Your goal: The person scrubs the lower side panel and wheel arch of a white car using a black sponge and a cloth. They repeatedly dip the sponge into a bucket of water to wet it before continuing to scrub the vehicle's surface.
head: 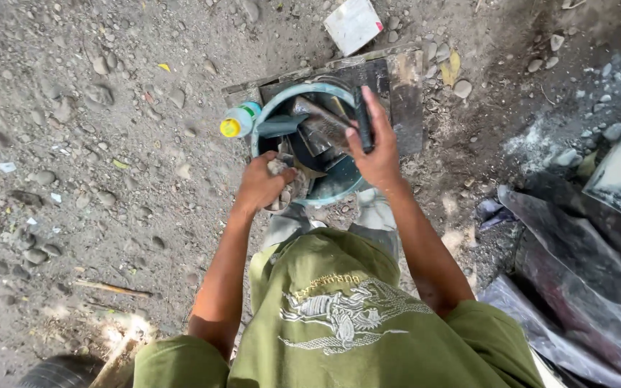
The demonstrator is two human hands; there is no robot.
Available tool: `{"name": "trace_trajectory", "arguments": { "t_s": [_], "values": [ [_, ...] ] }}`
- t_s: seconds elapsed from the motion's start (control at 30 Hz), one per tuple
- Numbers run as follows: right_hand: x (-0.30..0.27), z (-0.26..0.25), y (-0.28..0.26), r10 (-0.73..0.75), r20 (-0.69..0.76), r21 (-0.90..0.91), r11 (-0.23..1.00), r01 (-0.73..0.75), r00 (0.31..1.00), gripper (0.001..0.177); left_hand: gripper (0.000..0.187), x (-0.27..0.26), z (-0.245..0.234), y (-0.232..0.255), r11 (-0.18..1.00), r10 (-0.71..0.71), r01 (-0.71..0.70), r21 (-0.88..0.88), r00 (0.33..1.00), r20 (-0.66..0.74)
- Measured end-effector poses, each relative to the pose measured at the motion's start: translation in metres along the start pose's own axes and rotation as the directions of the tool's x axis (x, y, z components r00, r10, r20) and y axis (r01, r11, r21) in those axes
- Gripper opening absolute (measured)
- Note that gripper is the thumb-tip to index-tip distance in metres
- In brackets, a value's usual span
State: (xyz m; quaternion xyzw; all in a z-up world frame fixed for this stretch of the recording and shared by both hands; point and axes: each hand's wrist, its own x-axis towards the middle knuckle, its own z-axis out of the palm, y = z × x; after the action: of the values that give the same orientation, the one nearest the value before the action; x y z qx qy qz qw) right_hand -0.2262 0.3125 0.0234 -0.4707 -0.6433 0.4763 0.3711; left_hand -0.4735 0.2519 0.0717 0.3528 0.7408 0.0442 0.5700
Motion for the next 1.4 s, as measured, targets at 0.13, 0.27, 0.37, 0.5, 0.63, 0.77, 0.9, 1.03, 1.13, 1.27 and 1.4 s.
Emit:
{"name": "trace_trajectory", "arguments": {
  "t_s": [0.13, 0.27, 0.37, 0.5, 0.63, 0.77, 0.9, 1.03, 1.13, 1.27, 1.4],
  "values": [
    [-0.01, -0.009, -0.026, 0.182, 0.025, 0.089, 0.979, -0.183, 0.983, 0.069, 0.054, -0.003, -0.002, -0.015, 0.987, 0.154, -0.155, -0.032, 0.988, -0.03],
    [-0.013, -0.004, -0.063, 0.295, -0.008, 0.173, 0.941, -0.29, 0.955, 0.076, 0.06, -0.01, -0.007, -0.018, 0.98, 0.148, -0.145, -0.133, 0.989, 0.017],
    [-0.024, 0.006, -0.083, 0.217, -0.049, -0.071, 0.973, -0.22, 0.975, 0.079, 0.052, -0.007, 0.006, -0.033, 0.946, 0.254, -0.259, -0.195, 0.966, -0.051],
    [-0.042, 0.024, -0.067, 0.289, 0.124, 0.036, 0.955, -0.295, 0.949, 0.079, 0.045, -0.011, 0.008, -0.026, 0.943, 0.221, -0.241, -0.229, 0.969, -0.113],
    [-0.04, 0.046, -0.06, 0.167, 0.3, 0.123, 0.97, -0.211, 0.939, 0.091, 0.047, -0.003, 0.026, -0.034, 0.85, 0.285, -0.291, -0.439, 0.955, -0.082],
    [-0.037, 0.039, -0.067, 0.371, 0.161, 0.063, 0.921, -0.385, 0.915, 0.087, 0.072, 0.003, 0.04, -0.043, 0.775, 0.391, -0.248, -0.581, 0.911, 0.132],
    [-0.035, 0.023, -0.081, 0.493, -0.051, 0.033, 0.87, -0.492, 0.868, 0.075, 0.075, 0.002, 0.068, -0.036, 0.827, 0.42, -0.383, -0.411, 0.908, -0.001],
    [-0.053, 0.006, -0.056, 0.283, -0.088, 0.146, 0.952, -0.269, 0.955, 0.073, 0.076, -0.004, 0.064, -0.026, 0.891, 0.373, -0.394, -0.226, 0.918, -0.132],
    [-0.057, 0.002, -0.048, 0.393, -0.187, 0.537, 0.808, -0.241, 0.9, 0.074, 0.075, -0.001, 0.053, -0.019, 0.918, 0.352, -0.37, -0.144, 0.926, -0.135],
    [-0.071, -0.005, -0.019, 0.539, -0.235, 0.741, 0.638, -0.21, 0.809, 0.066, 0.086, 0.005, 0.048, -0.011, 0.901, 0.405, -0.411, -0.139, 0.912, -0.068],
    [-0.132, -0.01, 0.118, 0.621, -0.212, 0.896, 0.432, -0.104, 0.755, 0.025, 0.097, 0.01, 0.054, 0.001, 0.899, 0.411, -0.398, -0.184, 0.911, 0.035]
  ]
}}
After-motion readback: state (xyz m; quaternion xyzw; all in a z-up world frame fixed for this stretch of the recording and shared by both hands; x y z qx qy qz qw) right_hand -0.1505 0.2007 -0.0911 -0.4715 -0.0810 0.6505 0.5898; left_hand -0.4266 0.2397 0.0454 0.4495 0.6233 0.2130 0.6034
